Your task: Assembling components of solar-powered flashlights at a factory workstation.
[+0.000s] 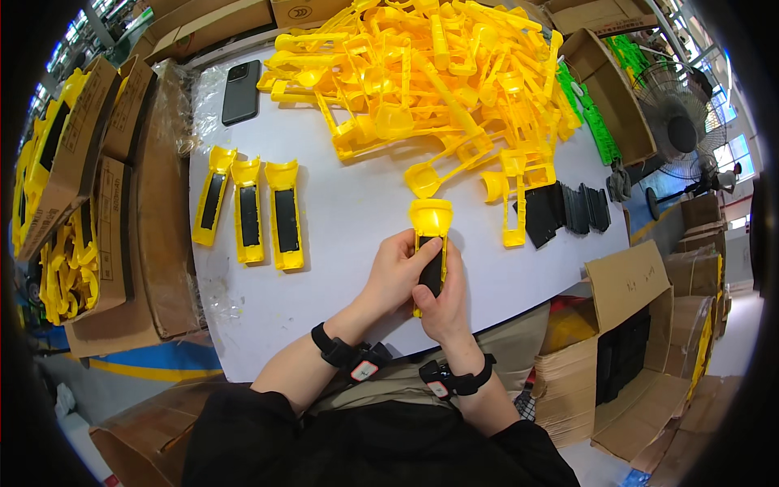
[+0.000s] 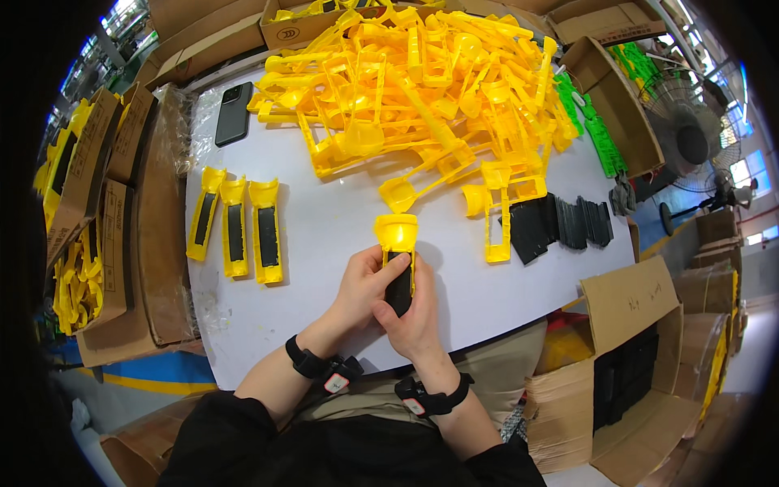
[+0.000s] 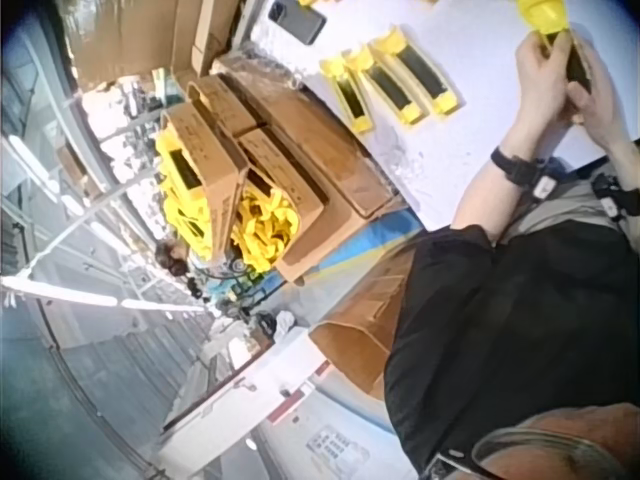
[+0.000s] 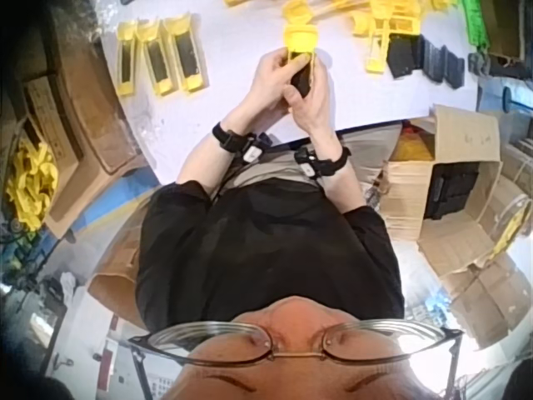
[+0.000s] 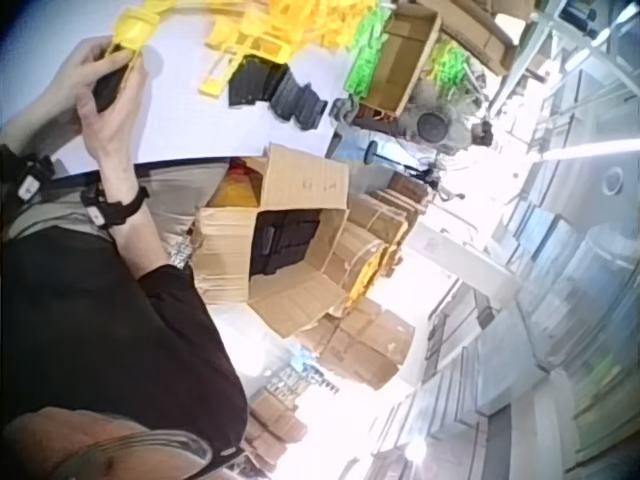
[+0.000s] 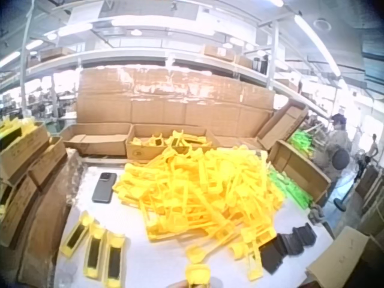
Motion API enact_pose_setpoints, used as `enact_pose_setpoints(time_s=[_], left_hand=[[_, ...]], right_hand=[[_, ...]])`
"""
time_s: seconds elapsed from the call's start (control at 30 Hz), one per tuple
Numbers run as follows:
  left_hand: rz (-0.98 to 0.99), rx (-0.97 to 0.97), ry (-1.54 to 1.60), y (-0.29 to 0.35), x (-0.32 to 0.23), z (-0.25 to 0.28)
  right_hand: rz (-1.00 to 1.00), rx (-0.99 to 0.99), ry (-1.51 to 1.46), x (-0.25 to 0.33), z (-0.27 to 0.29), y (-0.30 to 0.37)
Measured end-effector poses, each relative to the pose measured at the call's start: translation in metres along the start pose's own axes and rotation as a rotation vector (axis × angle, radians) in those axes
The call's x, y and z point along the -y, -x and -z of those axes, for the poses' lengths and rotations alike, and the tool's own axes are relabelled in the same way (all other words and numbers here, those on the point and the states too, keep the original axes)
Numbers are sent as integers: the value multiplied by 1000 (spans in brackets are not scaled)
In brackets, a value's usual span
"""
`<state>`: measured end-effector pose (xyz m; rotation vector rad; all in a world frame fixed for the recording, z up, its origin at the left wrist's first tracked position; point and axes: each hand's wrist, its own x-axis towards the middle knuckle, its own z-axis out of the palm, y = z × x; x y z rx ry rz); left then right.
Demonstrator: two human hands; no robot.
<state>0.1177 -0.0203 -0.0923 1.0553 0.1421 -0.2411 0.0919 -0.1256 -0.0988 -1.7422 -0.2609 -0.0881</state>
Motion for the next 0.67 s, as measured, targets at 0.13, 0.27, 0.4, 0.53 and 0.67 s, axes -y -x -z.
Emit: enact_pose_setpoints(time_s=[0.13,0.27,0.4,0.53,0.67], left_hand=[[-14,-7,-80,-3,5,8],[-19,-18,-61,-2,8,9],[-89,-30,-164,-1,3,5],[-141,-42,-72,-4,0,3],[-195,-118,-230,-6,-1,7]], right_hand=[[43,-13,108,1,-4,5],[36,4,204,5,-4,8],[39,-30,241,4,-4,15],[-255,-18,-240,9,4,14],[-419,212,-100,7,14,15]])
